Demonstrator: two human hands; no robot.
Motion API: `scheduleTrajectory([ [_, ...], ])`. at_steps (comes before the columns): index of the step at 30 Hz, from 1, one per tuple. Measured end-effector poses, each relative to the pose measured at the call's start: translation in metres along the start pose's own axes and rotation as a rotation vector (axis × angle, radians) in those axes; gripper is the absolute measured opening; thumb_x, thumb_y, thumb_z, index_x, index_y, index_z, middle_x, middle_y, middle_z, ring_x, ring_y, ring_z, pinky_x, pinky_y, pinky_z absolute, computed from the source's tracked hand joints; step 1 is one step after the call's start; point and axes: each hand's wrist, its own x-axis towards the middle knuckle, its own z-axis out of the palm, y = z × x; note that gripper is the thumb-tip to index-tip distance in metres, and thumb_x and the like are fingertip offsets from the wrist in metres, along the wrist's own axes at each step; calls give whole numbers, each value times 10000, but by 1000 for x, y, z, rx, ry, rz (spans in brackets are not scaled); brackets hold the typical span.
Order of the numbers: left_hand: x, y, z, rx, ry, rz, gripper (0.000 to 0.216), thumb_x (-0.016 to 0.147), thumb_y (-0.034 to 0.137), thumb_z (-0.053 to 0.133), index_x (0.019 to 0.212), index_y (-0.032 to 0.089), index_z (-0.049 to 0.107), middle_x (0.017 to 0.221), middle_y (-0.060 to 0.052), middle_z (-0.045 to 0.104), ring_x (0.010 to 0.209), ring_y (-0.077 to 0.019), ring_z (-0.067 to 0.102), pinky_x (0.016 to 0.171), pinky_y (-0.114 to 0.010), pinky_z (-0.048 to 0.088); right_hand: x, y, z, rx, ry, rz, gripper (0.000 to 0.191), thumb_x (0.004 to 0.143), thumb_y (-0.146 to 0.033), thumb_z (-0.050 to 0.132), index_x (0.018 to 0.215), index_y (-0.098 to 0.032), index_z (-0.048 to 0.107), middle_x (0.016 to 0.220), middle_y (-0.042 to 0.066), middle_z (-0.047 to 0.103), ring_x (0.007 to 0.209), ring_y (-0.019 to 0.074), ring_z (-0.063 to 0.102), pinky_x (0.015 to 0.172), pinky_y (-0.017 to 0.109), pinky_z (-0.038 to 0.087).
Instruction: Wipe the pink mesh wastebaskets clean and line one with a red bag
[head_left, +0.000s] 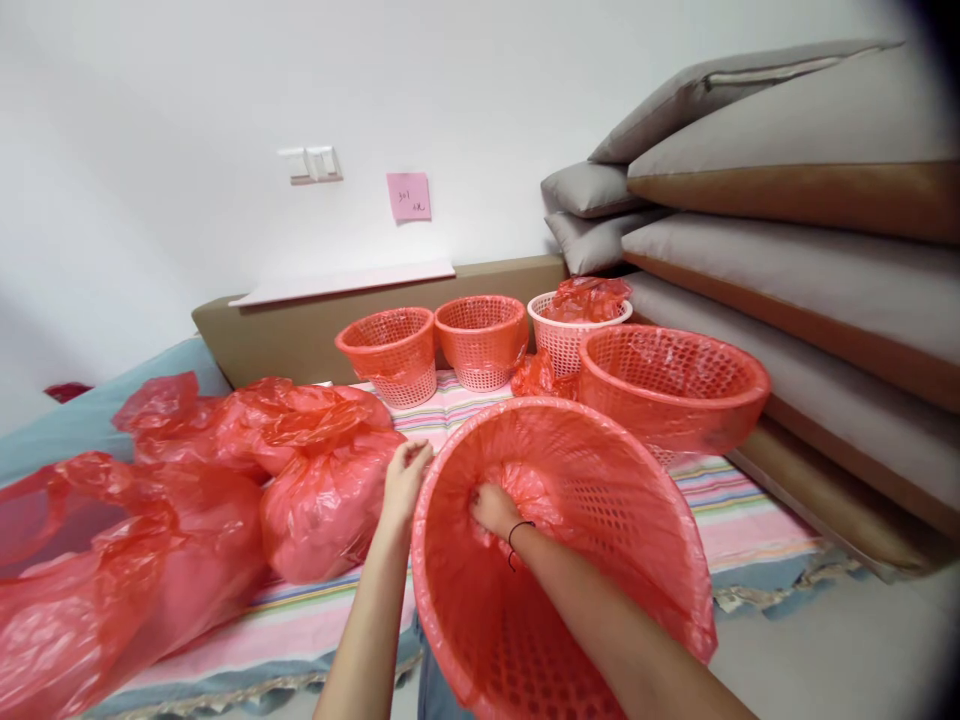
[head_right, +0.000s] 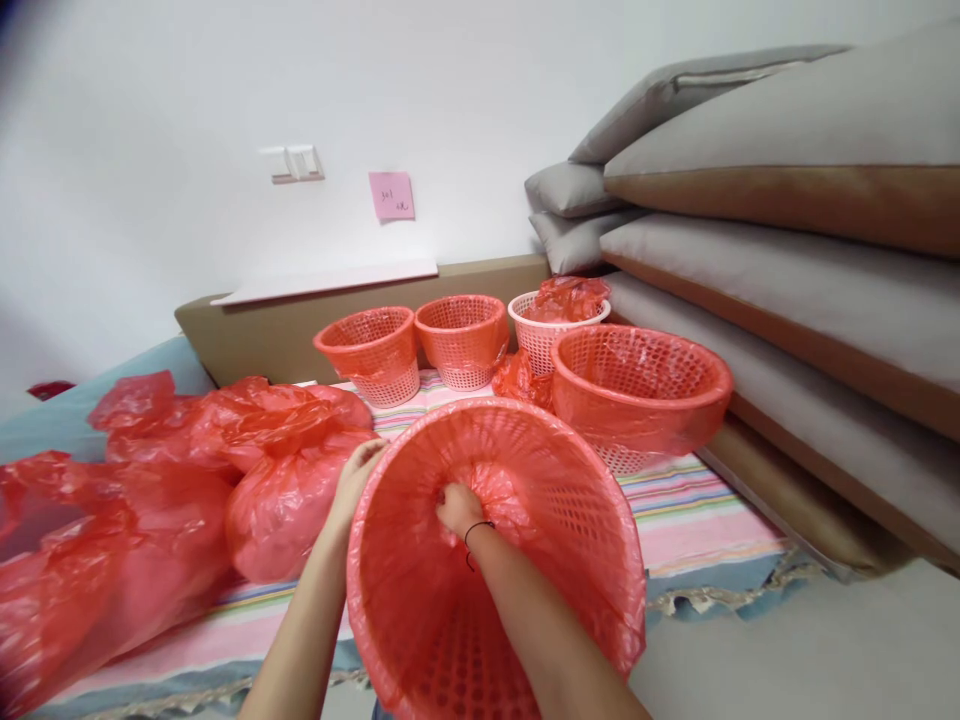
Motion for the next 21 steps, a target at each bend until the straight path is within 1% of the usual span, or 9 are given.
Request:
scheduleTrajectory([
  [2, -11, 14, -3, -17, -56, -3, 356, 923, 486, 582, 1061, 170, 668, 1093, -81, 713, 1007, -225, 681, 905, -381, 543, -2, -3, -9, -55, 45, -4, 203, 962, -335, 621, 923, -142, 670, 958, 41, 688, 923, 170, 657, 883, 372, 537],
  [5, -27, 36, -3, 65, -217, 94, 388, 924, 508, 548, 1161, 225, 665, 1288, -63, 672, 1234, -241, 595, 1058, -352, 443, -5, -6, -25, -121, 128, 1, 215, 977, -335, 593, 954, -137, 675, 975, 55, 693, 927, 173, 657, 896, 383, 529],
  [6, -30, 40, -1, 116, -265, 133, 396, 909, 496, 574, 1191, 230, 653, 1321, -62, 656, 1265, -247, 573, 1081, -348, 417, -6, -7, -30, -141, 161, 5, 219, 984, -330, 581, 981, -133, 676, 992, 64, 694, 942, 179, 657, 908, 390, 524],
  [8, -33, 44, 3, 209, -315, 185, 395, 879, 458, 619, 1194, 220, 639, 1289, -66, 669, 1237, -256, 585, 1076, -352, 410, -10, -6, -42, -182, 229, 8, 228, 997, -312, 555, 1065, -126, 667, 1073, 89, 689, 1011, 195, 651, 953, 408, 508],
  [11, -32, 38, 8, 288, -292, 237, 317, 881, 416, 595, 1108, 201, 645, 1150, -61, 707, 1122, -250, 627, 1033, -355, 431, -16, -2, -56, -245, 311, 11, 261, 1006, -288, 537, 1200, -139, 631, 1255, 115, 637, 1176, 219, 596, 1036, 429, 471],
  [13, -31, 34, 9, 301, -271, 265, 300, 897, 409, 559, 1091, 196, 641, 1121, -60, 703, 1090, -245, 628, 1015, -353, 434, -20, 3, -61, -283, 340, 36, 290, 1002, -292, 547, 1247, -150, 611, 1314, 118, 604, 1233, 235, 564, 1051, 446, 466],
  [17, -34, 35, 7, 296, -304, 272, 291, 915, 405, 522, 1094, 203, 630, 1108, -53, 697, 1052, -236, 630, 969, -338, 445, -25, 13, -63, -328, 336, 120, 328, 978, -325, 597, 1245, -134, 611, 1297, 128, 604, 1211, 256, 579, 1011, 460, 498],
  [19, -38, 37, 7, 306, -318, 265, 276, 919, 396, 513, 1090, 211, 624, 1103, -46, 701, 1050, -234, 631, 953, -332, 448, -26, 17, -58, -336, 314, 134, 324, 968, -326, 615, 1234, -141, 619, 1283, 124, 608, 1202, 254, 584, 1005, 445, 502],
  [21, -40, 39, 7, 327, -312, 266, 259, 913, 385, 519, 1078, 214, 621, 1100, -43, 705, 1063, -239, 629, 947, -333, 447, -27, 22, -52, -336, 290, 125, 325, 967, -310, 616, 1259, -166, 612, 1315, 120, 593, 1219, 248, 573, 1022, 427, 489],
])
